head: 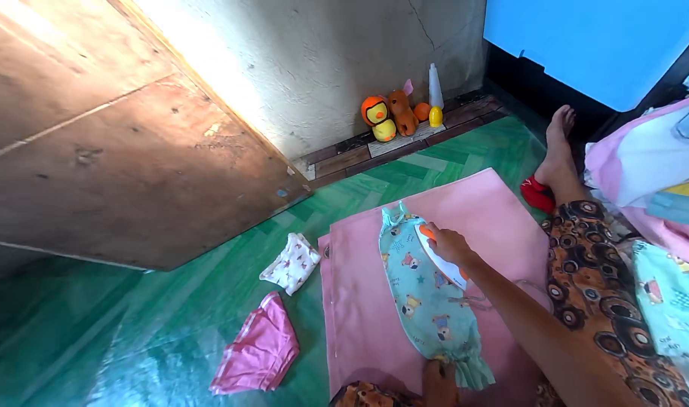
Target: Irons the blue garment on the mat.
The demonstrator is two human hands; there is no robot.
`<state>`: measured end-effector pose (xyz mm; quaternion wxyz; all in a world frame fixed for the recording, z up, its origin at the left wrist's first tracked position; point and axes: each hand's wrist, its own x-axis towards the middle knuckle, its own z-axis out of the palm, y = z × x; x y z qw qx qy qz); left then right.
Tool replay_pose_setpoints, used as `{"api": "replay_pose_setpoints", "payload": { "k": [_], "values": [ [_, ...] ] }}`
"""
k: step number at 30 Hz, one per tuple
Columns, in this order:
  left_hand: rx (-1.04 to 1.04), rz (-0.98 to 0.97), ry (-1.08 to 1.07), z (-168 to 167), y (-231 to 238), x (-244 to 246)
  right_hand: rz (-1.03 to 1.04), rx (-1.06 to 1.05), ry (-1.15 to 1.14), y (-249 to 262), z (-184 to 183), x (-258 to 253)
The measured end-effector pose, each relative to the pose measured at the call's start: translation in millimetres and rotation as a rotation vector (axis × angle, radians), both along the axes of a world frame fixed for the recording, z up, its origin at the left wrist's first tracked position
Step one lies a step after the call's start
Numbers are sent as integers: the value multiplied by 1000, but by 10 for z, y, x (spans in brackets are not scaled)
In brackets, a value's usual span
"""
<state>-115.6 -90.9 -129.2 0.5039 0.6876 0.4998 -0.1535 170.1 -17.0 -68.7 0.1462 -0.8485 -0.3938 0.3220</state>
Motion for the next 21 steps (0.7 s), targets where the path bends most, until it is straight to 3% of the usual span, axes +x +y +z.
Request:
{"api": "replay_pose_setpoints", "payload": {
  "k": [15,21],
  "values": [
    [16,-22,-13,28,5,-2,247,11,9,-456,-40,-388],
    [11,-35,-4,14,12,4,585,74,-25,-555,-108,-442]
  ]
}}
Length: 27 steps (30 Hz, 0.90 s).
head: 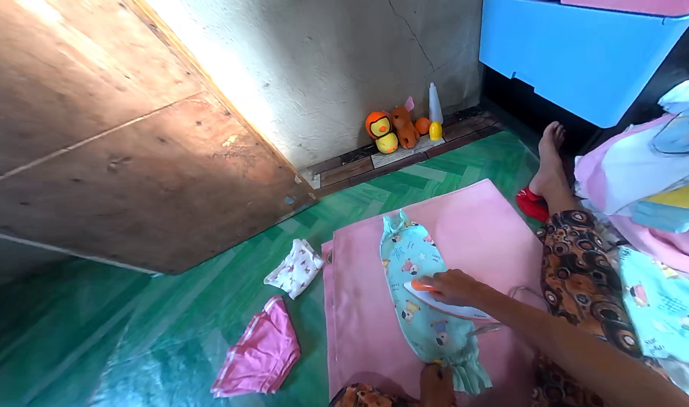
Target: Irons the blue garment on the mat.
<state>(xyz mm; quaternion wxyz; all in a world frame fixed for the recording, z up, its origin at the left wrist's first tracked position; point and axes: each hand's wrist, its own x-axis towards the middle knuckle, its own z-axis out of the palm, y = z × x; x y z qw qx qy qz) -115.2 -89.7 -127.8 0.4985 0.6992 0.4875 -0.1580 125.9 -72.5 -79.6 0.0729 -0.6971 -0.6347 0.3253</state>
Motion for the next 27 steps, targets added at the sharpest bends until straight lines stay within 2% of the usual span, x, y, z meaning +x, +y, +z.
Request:
{"api": "replay_pose_setpoints", "payload": {
  "k": [3,6,20,27],
  "values": [
    [8,-12,7,-3,5,-5,119,7,-36,45,-7,-1],
    [12,-12,-2,-4,2,-11,136,9,-70,133,-2,16],
    [59,-17,-59,-66,2,-46,-60,-4,-98,664,80,84],
    [-8,27,-26,-29,-2,-28,-156,-19,-109,877,125,111]
  ]
}}
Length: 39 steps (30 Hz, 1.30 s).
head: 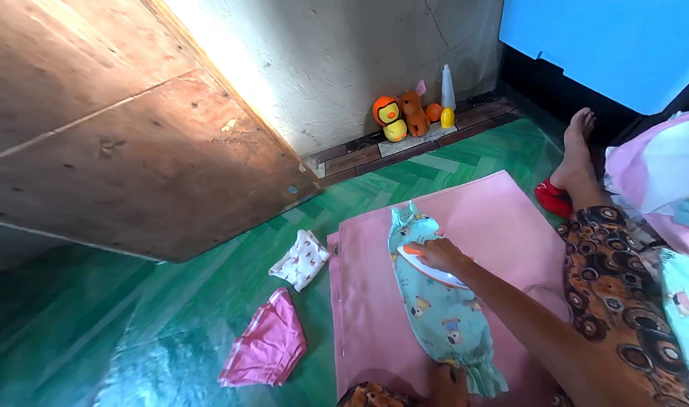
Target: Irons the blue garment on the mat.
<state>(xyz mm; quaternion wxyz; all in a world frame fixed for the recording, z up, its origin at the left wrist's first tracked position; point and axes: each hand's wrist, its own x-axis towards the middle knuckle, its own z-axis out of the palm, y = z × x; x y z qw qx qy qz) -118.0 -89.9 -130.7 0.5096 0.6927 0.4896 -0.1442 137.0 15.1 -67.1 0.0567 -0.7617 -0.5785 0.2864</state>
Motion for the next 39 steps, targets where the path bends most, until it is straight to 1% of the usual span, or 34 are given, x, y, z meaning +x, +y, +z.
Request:
{"api": "replay_pose_setpoints", "payload": {
  "k": [4,12,20,32,39],
  "values": [
    [-1,10,-3,-44,1,-7,-48,5,5,98,14,33],
    [-2,-4,28,12,15,5,-123,-5,-5,268,42,107],
    [-16,6,36,16,14,3,-166,7,-18,315,73,263],
    [-47,64,-18,24,-21,3,-314,-5,-4,156,43,427],
    [-38,39,-7,46,-16,15,-386,-12,16,0,28,435]
  ]
}}
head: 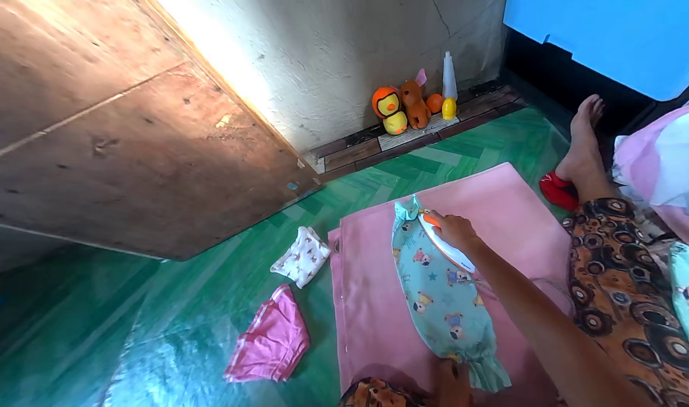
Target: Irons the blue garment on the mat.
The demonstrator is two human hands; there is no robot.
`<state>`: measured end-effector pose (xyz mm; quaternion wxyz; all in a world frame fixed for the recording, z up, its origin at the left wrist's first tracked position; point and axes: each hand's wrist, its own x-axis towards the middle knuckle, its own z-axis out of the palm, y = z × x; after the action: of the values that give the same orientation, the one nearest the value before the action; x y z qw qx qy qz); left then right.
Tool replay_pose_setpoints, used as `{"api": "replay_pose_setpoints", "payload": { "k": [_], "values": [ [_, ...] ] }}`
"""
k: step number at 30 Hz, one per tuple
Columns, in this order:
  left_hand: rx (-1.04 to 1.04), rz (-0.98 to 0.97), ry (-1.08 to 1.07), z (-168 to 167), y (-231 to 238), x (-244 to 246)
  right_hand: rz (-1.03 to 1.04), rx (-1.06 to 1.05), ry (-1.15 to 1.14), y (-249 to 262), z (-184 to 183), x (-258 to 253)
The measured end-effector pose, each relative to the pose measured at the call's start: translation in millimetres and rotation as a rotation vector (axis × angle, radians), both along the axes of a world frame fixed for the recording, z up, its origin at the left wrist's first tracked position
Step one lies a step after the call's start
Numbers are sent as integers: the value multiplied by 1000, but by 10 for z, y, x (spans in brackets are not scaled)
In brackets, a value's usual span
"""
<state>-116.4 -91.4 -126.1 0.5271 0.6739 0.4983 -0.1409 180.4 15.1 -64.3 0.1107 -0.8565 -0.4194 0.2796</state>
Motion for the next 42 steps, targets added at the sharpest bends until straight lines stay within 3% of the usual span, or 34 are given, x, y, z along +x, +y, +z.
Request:
{"api": "replay_pose_setpoints", "payload": {
  "k": [10,19,30,42],
  "values": [
    [28,-37,14,-24,4,3,-13,15,48,-249,-43,-93],
    [17,-34,43,-16,10,22,110,40,51,-370,-75,-236],
    [37,-48,66,4,13,40,247,28,59,-312,-46,-464],
    [24,-44,71,-34,23,37,265,30,78,-269,-49,-703]
  ]
}}
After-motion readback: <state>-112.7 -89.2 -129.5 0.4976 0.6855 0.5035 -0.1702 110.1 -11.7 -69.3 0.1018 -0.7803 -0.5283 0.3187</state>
